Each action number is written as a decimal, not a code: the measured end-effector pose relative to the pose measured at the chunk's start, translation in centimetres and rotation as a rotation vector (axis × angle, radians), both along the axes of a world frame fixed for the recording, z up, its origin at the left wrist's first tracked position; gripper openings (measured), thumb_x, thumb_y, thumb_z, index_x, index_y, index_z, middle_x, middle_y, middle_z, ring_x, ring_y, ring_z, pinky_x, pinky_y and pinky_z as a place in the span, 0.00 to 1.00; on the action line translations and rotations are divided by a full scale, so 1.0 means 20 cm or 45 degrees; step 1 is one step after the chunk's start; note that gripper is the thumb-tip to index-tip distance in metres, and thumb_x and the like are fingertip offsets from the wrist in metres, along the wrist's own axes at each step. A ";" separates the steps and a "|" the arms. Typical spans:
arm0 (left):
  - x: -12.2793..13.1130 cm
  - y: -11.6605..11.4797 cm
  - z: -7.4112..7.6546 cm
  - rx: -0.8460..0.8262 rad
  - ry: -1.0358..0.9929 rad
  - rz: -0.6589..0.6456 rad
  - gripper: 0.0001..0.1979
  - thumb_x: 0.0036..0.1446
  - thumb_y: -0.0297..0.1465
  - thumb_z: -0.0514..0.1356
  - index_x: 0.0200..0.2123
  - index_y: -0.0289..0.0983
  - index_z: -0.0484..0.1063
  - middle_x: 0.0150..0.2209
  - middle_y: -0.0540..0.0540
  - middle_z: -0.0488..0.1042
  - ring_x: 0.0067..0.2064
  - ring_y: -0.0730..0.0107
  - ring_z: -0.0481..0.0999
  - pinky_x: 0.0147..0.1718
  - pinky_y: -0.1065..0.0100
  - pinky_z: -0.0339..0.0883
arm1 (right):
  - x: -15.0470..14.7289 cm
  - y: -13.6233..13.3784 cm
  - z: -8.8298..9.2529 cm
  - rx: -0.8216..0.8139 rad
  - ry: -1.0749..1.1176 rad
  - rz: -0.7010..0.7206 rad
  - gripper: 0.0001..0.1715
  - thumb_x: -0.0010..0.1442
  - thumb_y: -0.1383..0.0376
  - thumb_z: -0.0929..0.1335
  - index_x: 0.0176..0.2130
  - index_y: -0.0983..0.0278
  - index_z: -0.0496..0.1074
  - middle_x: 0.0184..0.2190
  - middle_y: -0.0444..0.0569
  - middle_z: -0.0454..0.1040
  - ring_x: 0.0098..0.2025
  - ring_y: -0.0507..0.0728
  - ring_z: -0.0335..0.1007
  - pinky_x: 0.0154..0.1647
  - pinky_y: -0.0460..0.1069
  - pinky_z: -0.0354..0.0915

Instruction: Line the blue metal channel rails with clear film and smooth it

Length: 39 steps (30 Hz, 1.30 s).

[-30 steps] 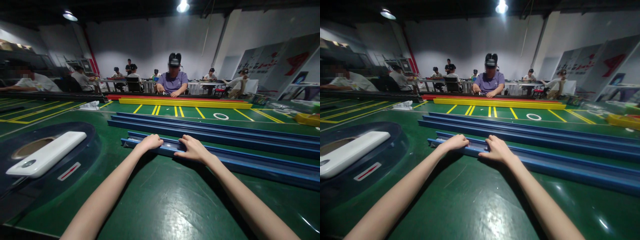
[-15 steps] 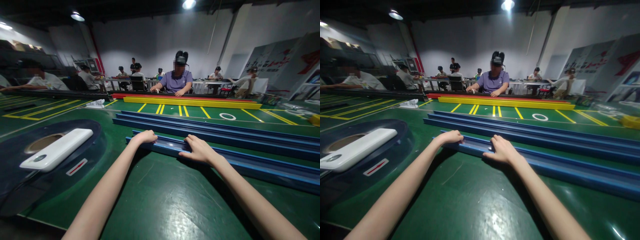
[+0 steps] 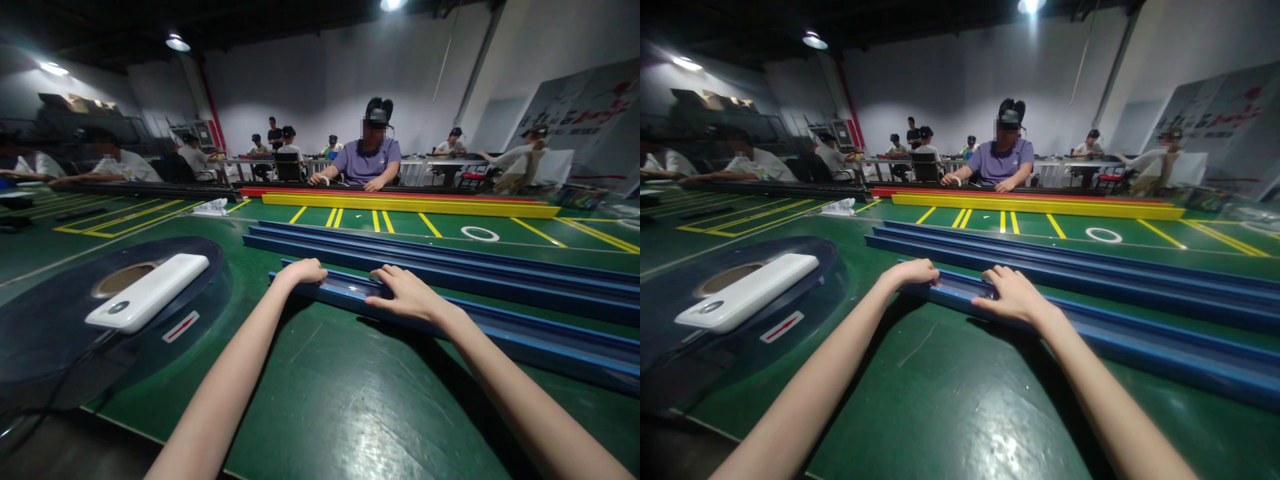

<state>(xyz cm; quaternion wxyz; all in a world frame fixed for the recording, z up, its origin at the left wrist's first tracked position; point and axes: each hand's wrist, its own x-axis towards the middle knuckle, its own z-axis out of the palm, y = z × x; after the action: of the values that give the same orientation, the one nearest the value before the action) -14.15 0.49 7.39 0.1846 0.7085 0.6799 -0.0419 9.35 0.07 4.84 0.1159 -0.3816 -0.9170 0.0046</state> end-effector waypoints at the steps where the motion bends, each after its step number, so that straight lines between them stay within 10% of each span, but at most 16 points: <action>1: 0.00 0.00 0.00 0.001 0.009 0.005 0.17 0.47 0.34 0.47 0.31 0.35 0.75 0.35 0.45 0.75 0.35 0.67 0.72 0.31 0.74 0.62 | -0.02 0.00 -0.01 0.008 0.033 0.010 0.32 0.51 0.45 0.58 0.47 0.63 0.63 0.42 0.55 0.65 0.44 0.59 0.61 0.42 0.52 0.56; 31: -0.15 -0.03 0.06 0.068 0.337 0.318 0.22 0.51 0.36 0.46 0.45 0.33 0.67 0.47 0.34 0.67 0.47 0.57 0.68 0.40 0.65 0.62 | -0.06 -0.04 -0.05 -0.037 0.090 -0.029 0.27 0.56 0.50 0.55 0.48 0.63 0.62 0.41 0.54 0.65 0.42 0.57 0.63 0.41 0.50 0.58; 39: 0.00 -0.11 0.14 0.350 0.427 0.135 0.19 0.54 0.35 0.44 0.39 0.35 0.70 0.42 0.38 0.71 0.45 0.60 0.68 0.40 0.66 0.61 | 0.00 -0.07 -0.01 0.244 0.252 -0.180 0.20 0.59 0.59 0.53 0.41 0.64 0.66 0.38 0.52 0.69 0.40 0.55 0.64 0.40 0.49 0.57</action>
<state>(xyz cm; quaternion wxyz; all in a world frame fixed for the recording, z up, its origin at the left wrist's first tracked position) -14.06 -1.65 10.10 -0.0274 0.6733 0.7367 -0.0564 9.38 -1.23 4.58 0.2417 -0.4300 -0.8682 -0.0533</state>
